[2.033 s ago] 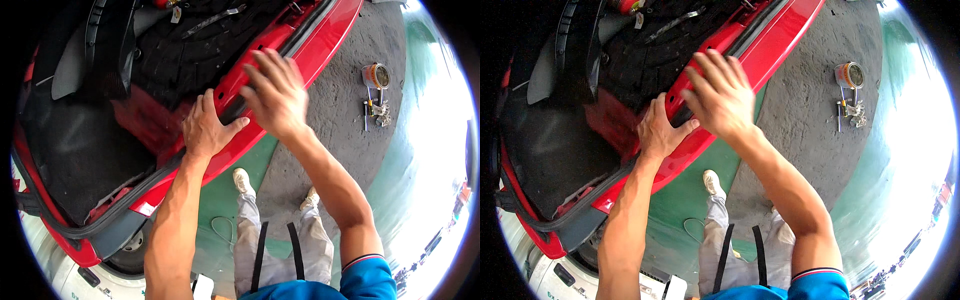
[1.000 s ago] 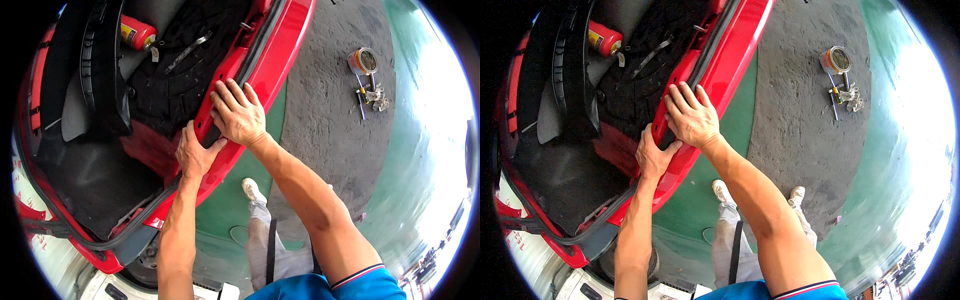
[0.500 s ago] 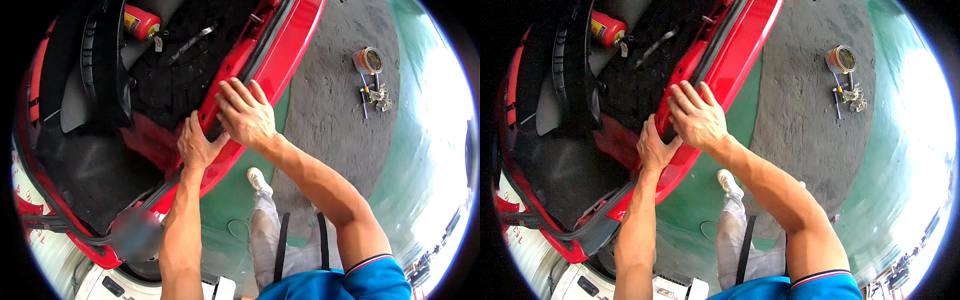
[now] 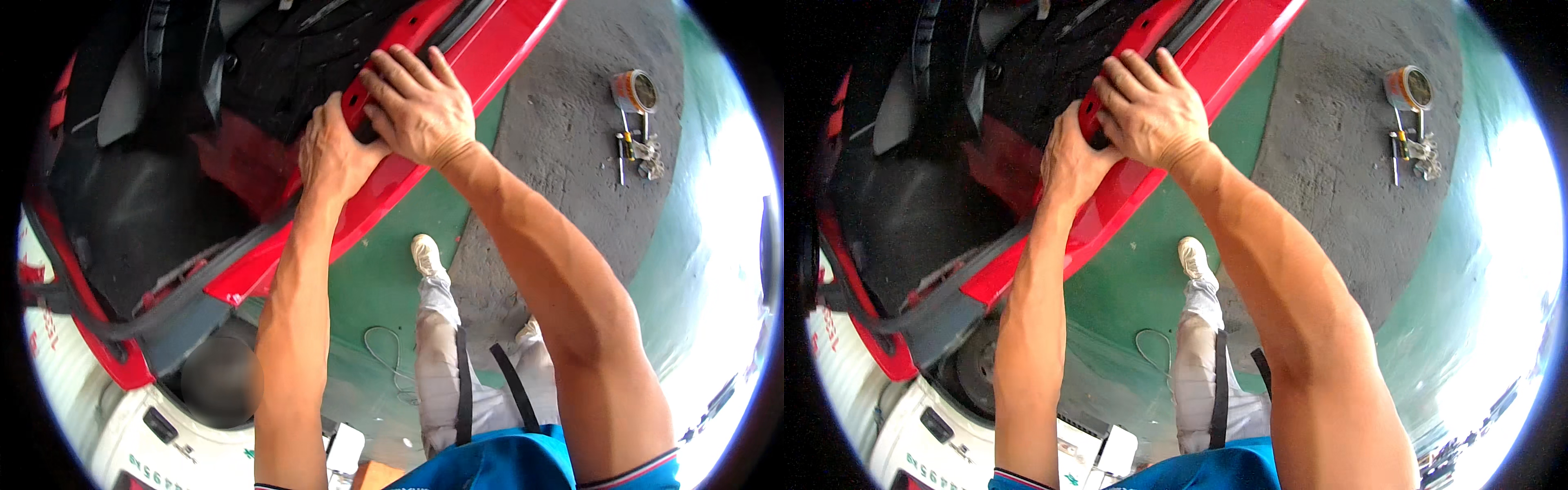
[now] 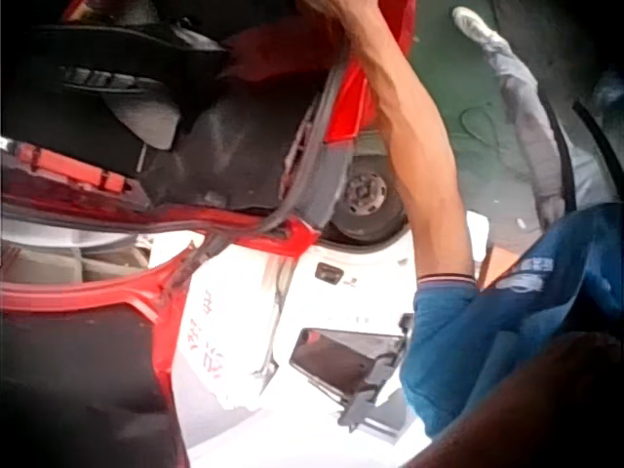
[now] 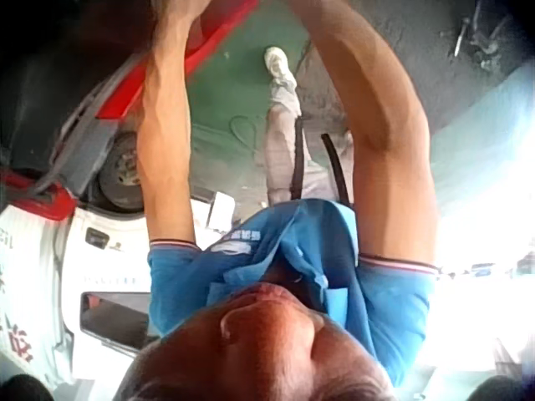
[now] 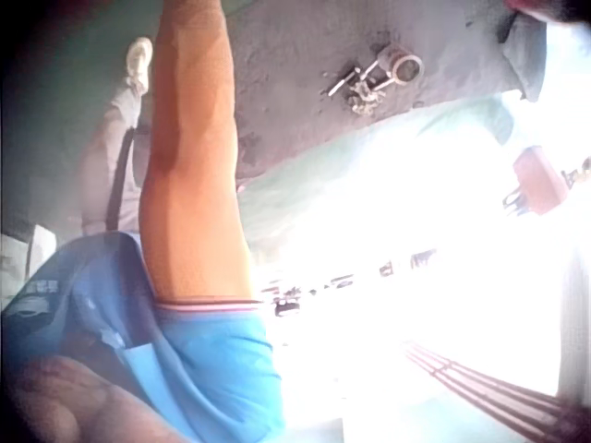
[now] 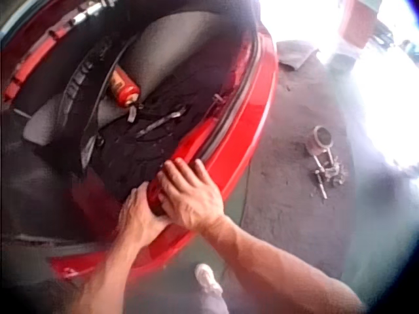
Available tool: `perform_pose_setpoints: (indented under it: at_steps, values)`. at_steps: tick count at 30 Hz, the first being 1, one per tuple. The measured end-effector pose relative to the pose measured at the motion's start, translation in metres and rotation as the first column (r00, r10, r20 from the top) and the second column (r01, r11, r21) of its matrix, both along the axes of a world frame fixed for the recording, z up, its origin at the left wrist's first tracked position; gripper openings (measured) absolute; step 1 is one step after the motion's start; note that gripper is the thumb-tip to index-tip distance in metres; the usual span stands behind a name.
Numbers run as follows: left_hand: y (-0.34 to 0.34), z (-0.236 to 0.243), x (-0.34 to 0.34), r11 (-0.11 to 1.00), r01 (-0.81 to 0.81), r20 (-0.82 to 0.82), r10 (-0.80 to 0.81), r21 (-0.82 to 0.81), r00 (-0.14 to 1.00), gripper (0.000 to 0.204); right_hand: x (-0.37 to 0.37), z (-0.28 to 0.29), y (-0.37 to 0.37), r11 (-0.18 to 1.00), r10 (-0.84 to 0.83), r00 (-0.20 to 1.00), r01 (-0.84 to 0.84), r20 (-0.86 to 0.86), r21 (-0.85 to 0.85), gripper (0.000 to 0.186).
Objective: The person works on the rear trunk area of a red car, pressing and tapping the metal with both hands. They walk across the garage to retrieve a wooden block and a hammer, then repeatedly strike the block against the trunk edge to reshape the panel.
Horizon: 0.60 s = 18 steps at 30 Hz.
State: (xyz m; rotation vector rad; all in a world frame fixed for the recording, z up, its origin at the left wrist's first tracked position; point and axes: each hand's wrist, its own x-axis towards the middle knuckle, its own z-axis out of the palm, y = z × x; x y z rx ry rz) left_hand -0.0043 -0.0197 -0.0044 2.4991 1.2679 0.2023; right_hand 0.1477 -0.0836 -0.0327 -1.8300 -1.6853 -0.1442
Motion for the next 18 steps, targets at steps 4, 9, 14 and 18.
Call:
perform_pose_setpoints:
  at_steps: [4, 9, 14, 18]
  values:
    - [-0.001, -0.001, -0.006, 0.998, -0.05, 0.007, 0.05, 0.026, 0.999, 0.089, -0.003, 0.0, 0.004, 1.0, 0.008, 1.0, -0.008, 0.029, -0.005, 0.046]
    - [-0.005, 0.004, 0.0, 0.999, -0.048, 0.084, 0.047, 0.015, 0.995, 0.083, 0.001, 0.002, 0.004, 0.999, 0.024, 1.0, -0.023, -0.011, 0.031, 0.043]
    - [-0.013, 0.006, 0.004, 0.997, -0.076, 0.084, 0.076, 0.0, 0.994, 0.08, 0.004, 0.004, 0.001, 0.999, 0.05, 0.997, -0.05, -0.052, -0.01, 0.044]
    - [-0.011, 0.011, 0.009, 0.994, -0.109, 0.084, 0.111, -0.028, 0.99, 0.08, 0.006, 0.002, 0.004, 0.997, 0.066, 0.997, -0.065, -0.045, 0.035, 0.051]
